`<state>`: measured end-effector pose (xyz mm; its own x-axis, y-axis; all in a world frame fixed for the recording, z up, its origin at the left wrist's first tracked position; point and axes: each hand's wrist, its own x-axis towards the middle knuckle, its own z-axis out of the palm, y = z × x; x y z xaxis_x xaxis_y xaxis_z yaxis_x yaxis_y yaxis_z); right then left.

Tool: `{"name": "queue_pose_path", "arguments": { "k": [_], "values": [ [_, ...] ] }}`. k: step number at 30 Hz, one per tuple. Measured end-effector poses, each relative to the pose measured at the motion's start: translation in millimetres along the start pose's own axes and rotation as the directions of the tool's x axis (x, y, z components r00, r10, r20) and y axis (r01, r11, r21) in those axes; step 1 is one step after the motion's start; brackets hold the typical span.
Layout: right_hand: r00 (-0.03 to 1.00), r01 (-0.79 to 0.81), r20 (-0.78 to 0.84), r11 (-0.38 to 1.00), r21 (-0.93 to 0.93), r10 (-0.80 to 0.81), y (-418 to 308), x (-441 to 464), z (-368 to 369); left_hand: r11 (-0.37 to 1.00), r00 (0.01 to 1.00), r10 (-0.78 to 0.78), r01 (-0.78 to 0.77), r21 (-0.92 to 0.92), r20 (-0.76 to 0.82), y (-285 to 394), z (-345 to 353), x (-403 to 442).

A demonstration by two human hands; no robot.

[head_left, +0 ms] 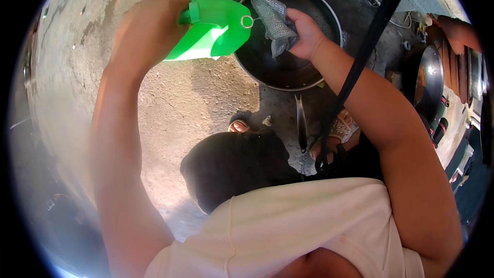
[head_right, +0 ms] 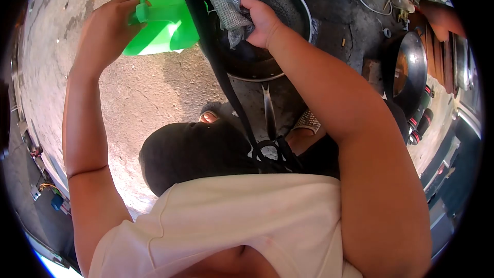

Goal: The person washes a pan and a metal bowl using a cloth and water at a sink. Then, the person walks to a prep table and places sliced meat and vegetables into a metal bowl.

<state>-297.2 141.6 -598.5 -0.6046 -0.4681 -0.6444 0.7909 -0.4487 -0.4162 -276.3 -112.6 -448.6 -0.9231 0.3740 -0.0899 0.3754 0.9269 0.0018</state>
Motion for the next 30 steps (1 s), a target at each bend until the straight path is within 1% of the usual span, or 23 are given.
{"name": "queue_pose_path", "arguments": {
  "k": [1,2,3,4,6,7,8,9,10,12,14,15,16,18,19,20,21,22,23,24,26,28,30],
  "values": [
    [0.998,0.033,0.059,0.999,0.025,-0.034,-2.0,-0.2,-1.5,0.996,0.997,-0.069,0.070,-0.059,0.018,-8.3,-1.6,-4.3],
    [0.998,0.031,0.061,0.999,0.025,-0.033,-3.4,-0.8,-2.6,0.983,0.990,-0.137,0.141,-0.116,0.041,-18.3,-2.3,-9.5],
    [0.998,0.060,0.016,0.997,0.040,-0.061,-5.3,-2.2,-1.5,0.966,0.985,-0.162,0.169,-0.194,0.052,-32.7,-1.5,-15.1],
    [0.996,0.089,-0.029,0.995,0.052,-0.088,-6.4,-2.9,-1.4,0.966,0.985,-0.164,0.171,-0.193,0.053,-48.7,0.1,-22.2],
    [0.993,0.115,-0.046,0.993,0.039,-0.113,-7.1,-1.2,-9.2,0.905,0.973,-0.202,0.228,-0.358,0.109,-80.4,6.2,-37.5],
    [0.991,0.116,-0.075,0.993,0.011,-0.115,-6.9,0.3,-14.4,0.905,0.973,-0.205,0.230,-0.359,0.108,-95.8,12.6,-46.0],
    [0.988,0.113,-0.102,0.993,-0.018,-0.114,-6.7,2.0,-19.8,0.874,0.953,-0.281,0.303,-0.378,0.115,-109.8,20.3,-55.8],
    [0.987,0.113,-0.111,0.994,0.002,-0.113,-5.7,4.9,-25.7,0.838,0.926,-0.356,0.375,-0.397,0.124,-119.7,27.6,-63.7],
    [0.989,0.108,-0.105,0.994,-0.001,-0.107,-4.3,5.0,-28.7,0.835,0.923,-0.365,0.383,-0.395,0.124,-125.9,34.8,-69.9],
    [0.978,0.119,-0.173,0.993,0.021,-0.114,-2.4,7.6,-33.8,0.797,0.902,-0.414,0.422,-0.432,0.117,-138.3,42.5,-79.8],
    [0.991,0.095,-0.094,0.995,0.011,-0.094,-3.3,10.6,-42.7,0.831,0.907,-0.406,0.418,-0.367,0.115,-138.5,36.9,-80.5],
    [0.984,0.105,-0.149,0.994,0.020,-0.101,-2.4,6.3,-34.6,0.861,0.916,-0.383,0.400,-0.313,0.119,-134.5,33.7,-79.0],
    [0.972,0.118,-0.206,0.993,0.029,-0.110,-3.5,3.4,-28.3,0.861,0.914,-0.390,0.406,-0.305,0.114,-130.2,28.2,-79.0],
    [0.982,0.101,-0.163,0.994,0.038,-0.094,-4.1,8.2,-40.4,0.824,0.920,-0.371,0.260,-0.504,-0.131,-115.9,12.6,-80.5],
    [0.989,0.078,-0.131,0.996,0.043,-0.072,-2.9,9.2,-48.4,0.778,0.885,-0.444,0.302,-0.551,-0.142,-95.0,-8.1,-77.8],
    [0.989,0.077,-0.130,0.996,0.046,-0.071,-2.1,10.1,-54.4,0.779,0.886,-0.443,0.303,-0.549,-0.140,-89.0,-7.5,-73.7],
    [0.989,0.062,-0.139,0.997,0.036,-0.056,-1.7,11.4,-59.3,0.482,0.867,-0.474,0.109,-0.869,-0.154,-85.2,-5.9,-71.8],
    [0.988,0.047,-0.145,0.999,0.022,-0.043,-2.7,12.0,-55.7,0.084,0.846,-0.511,-0.128,-0.988,-0.153,-76.0,-5.9,-66.8],
    [0.989,0.067,-0.137,0.997,0.031,-0.062,-2.0,10.1,-51.9,0.150,0.806,-0.533,-0.209,-0.966,-0.257,-58.6,1.8,-53.6],
    [0.989,0.069,-0.133,0.997,0.029,-0.064,-1.5,8.8,-44.4,0.119,0.803,-0.548,-0.204,-0.972,-0.236,-45.0,6.7,-46.7],
    [0.966,0.134,-0.231,0.989,0.061,-0.117,-0.7,9.0,-32.9,0.304,0.841,-0.461,-0.152,-0.941,-0.284,-43.0,32.0,-34.1],
    [0.973,0.116,-0.207,0.992,0.057,-0.102,-2.0,11.6,-31.2,0.540,0.813,-0.450,-0.081,-0.838,-0.369,-39.6,57.2,-31.1],
    [0.979,0.097,-0.184,0.994,0.058,-0.084,-3.1,14.4,-37.7,0.569,0.799,-0.454,-0.081,-0.818,-0.395,-42.1,67.1,-32.5]
  ]
}}
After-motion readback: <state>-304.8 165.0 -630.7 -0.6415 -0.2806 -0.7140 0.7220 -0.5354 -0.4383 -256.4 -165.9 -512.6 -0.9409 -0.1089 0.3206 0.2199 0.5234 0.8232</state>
